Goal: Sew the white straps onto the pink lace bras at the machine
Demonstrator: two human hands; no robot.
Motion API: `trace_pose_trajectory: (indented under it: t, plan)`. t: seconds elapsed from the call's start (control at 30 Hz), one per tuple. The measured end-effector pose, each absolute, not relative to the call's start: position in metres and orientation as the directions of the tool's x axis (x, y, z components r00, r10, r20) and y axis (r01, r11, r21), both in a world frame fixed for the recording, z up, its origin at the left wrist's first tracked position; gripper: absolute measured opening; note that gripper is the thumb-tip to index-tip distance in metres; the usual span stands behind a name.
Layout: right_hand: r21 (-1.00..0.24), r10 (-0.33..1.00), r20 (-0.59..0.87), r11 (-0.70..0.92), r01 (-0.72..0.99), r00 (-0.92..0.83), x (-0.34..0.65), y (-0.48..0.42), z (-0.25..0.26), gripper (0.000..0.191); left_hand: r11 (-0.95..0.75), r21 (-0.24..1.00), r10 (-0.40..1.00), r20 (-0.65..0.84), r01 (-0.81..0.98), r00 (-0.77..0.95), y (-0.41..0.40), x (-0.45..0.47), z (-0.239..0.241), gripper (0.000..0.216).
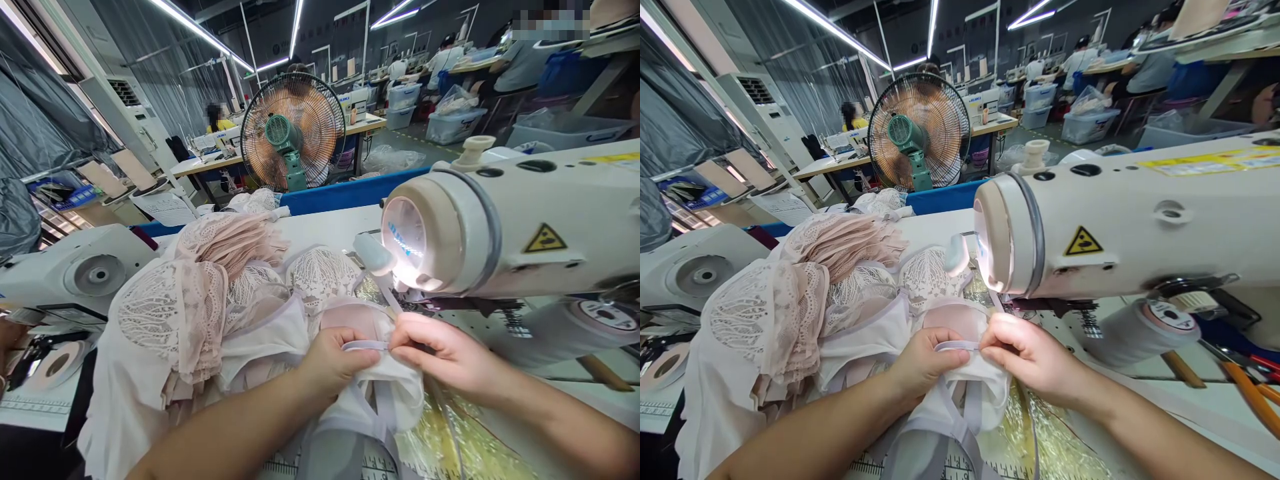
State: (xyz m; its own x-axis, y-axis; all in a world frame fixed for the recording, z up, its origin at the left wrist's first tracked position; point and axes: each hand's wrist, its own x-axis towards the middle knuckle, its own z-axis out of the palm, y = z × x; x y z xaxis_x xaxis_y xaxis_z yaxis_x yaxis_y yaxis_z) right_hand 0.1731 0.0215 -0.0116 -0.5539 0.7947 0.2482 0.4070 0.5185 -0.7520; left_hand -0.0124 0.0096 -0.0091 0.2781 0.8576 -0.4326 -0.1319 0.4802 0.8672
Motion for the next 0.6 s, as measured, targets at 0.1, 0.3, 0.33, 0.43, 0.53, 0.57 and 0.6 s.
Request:
trace_pose_trajectory:
  t: [0.1,0.3,0.33,0.43,0.53,0.57,0.6]
  plan:
    - [-0.753,0.798,0.237,0.511,0.414,-0.554,0.173,0.022,-0.012,0.022,0.483,0.865,0.855,-0.433,-0.133,0.285,0.008,-0.012,-0.006,0.038]
    - [-0.747,0.743,0.201,0.538,0.391,-0.638,0.175,0.023,-0.004,0.020,0.496,0.859,0.846,-0.444,-0.128,0.296,0.007,-0.013,-0.001,0.039]
    - [-0.746,0.728,0.210,0.551,0.375,-0.653,0.176,0.023,-0.004,0.019,0.494,0.860,0.848,-0.442,-0.131,0.294,0.007,-0.013,-0.002,0.039]
    - [-0.748,0.714,0.256,0.573,0.334,-0.652,0.177,0.023,-0.006,0.019,0.481,0.867,0.854,-0.430,-0.133,0.292,0.008,-0.012,-0.005,0.039]
    - [-0.751,0.737,0.258,0.560,0.350,-0.624,0.178,0.023,-0.012,0.020,0.469,0.874,0.861,-0.420,-0.130,0.287,0.009,-0.012,-0.010,0.038]
    - [-0.747,0.745,0.254,0.556,0.364,-0.617,0.178,0.023,-0.013,0.020,0.466,0.876,0.862,-0.418,-0.126,0.286,0.009,-0.012,-0.011,0.038]
    - [-0.743,0.750,0.251,0.555,0.374,-0.612,0.177,0.022,-0.014,0.020,0.464,0.877,0.863,-0.417,-0.123,0.285,0.009,-0.012,-0.012,0.037]
